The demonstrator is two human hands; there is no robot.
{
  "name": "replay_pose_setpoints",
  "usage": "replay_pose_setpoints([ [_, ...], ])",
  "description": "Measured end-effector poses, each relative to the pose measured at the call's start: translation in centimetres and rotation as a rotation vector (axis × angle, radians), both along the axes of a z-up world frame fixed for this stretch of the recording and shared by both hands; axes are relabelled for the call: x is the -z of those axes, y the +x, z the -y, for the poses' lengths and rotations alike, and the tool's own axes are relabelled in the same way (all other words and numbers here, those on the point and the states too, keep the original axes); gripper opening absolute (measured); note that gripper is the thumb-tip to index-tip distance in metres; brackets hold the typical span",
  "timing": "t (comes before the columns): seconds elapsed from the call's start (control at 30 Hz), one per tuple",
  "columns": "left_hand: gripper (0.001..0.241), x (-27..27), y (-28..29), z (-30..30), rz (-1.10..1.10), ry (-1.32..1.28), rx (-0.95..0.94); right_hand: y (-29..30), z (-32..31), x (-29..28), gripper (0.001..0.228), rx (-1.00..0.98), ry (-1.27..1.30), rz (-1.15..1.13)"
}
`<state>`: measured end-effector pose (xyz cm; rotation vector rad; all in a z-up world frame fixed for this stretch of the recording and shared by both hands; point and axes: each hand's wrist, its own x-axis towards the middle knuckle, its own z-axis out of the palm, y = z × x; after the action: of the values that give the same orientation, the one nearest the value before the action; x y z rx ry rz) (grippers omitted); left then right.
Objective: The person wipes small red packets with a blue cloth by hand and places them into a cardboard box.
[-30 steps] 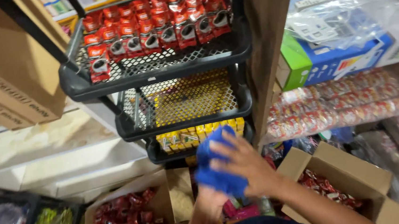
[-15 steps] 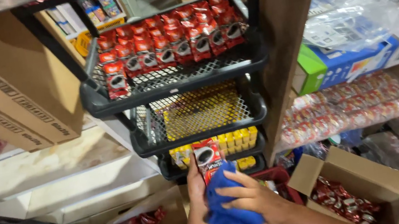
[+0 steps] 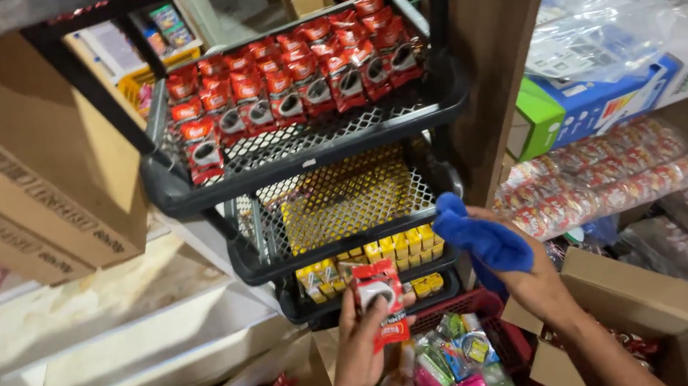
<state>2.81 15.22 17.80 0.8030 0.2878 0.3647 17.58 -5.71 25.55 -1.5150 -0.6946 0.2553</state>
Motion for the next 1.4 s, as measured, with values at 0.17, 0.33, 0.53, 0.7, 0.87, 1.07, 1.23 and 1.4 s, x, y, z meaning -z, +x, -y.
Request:
replay_pose_setpoints([
  [0.17,0.068,-1.2,0.1,1.3,0.014,0.464,-0.064,-3.5,-4.0,1.0,0.066,0.144,-0.008,0.748],
  [0.33,0.071,0.9,-0.1,0.8,-0.053,0.818,-0.206,-6.9,-5.8,-1.9,0.053,-0.107,-0.115,0.588],
  [0.53,0.055,-1.0,-0.4,1.4,-0.021,0.898,-0.278,-7.7,-6.9,-1.4,0.055,-0.075,-0.128,0.540],
  [0.7,0.066,0.9,-0.1,0.2,-0.070,0.768,-0.254,-7.5,-7.1,0.1,0.056,-0.137,-0.155,0.734],
  [0.87,0.048,-1.6,-0.1,0.7,-0.173,0.415,-0.189,-2.9,-7.4,4.0,0.053,-0.168,-0.106,0.254],
  [1.07,0.059,0.4,1.8,0.3,-0.013,-0.157,-0.046,-0.6,-5.0,1.6,0.068,-0.138,-0.035,0.375],
  [1.23,0.052,2.8,3.2,1.0,0.041,-0.225,-0.086,-3.0,-5.5,0.4,0.061,-0.153,-0.113,0.854],
  [1.4,0.072,2.1,3.7,-0.2,0.080,-0.492,0.083,-4.0,-2.0,2.3,0.053,-0.367,-0.139,1.049],
])
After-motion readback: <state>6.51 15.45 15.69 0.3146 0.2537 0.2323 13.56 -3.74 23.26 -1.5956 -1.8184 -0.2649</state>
